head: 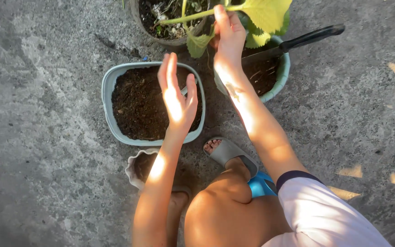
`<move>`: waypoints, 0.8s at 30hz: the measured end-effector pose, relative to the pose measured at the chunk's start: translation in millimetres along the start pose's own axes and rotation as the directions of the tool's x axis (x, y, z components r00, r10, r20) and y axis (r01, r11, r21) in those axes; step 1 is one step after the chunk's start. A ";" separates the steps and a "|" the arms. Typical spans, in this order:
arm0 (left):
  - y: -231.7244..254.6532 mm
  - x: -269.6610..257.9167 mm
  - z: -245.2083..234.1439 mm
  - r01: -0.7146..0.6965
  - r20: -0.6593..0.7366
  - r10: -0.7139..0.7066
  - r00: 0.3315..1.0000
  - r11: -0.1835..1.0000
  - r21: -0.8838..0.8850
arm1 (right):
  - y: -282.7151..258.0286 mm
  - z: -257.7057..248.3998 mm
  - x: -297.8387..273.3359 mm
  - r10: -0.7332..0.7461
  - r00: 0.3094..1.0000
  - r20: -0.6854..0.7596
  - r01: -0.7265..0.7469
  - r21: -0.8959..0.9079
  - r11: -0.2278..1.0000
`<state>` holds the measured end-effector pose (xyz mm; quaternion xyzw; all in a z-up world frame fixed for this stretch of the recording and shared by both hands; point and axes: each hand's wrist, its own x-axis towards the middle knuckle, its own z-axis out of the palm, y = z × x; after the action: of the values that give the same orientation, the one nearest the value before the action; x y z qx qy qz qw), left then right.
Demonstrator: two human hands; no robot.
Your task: Transplanting a plant from one container to a pot with fresh soil.
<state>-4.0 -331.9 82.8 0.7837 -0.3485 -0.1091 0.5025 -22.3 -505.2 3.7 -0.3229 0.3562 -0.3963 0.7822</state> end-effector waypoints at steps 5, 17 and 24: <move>0.3 -13.3 -34.3 -0.021 -0.114 0.033 0.993 0.994 0.105 | -20.0 24.3 -54.9 -0.121 0.967 0.225 0.163 -0.181 0.970; -12.2 -156.8 -160.1 0.316 -0.457 -0.175 0.872 0.915 0.251 | 20.4 47.5 -173.9 0.074 0.763 0.643 0.308 -0.461 0.832; 29.6 -188.7 -181.4 0.276 -0.677 -0.008 0.736 0.916 0.290 | 8.0 45.4 -249.3 0.168 0.544 0.822 0.558 -0.504 0.659</move>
<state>-60.7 -86.5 160.1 0.8759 -0.0994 0.2053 0.4252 -90.0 -279.3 96.9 -0.7886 0.0354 -0.1193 0.6022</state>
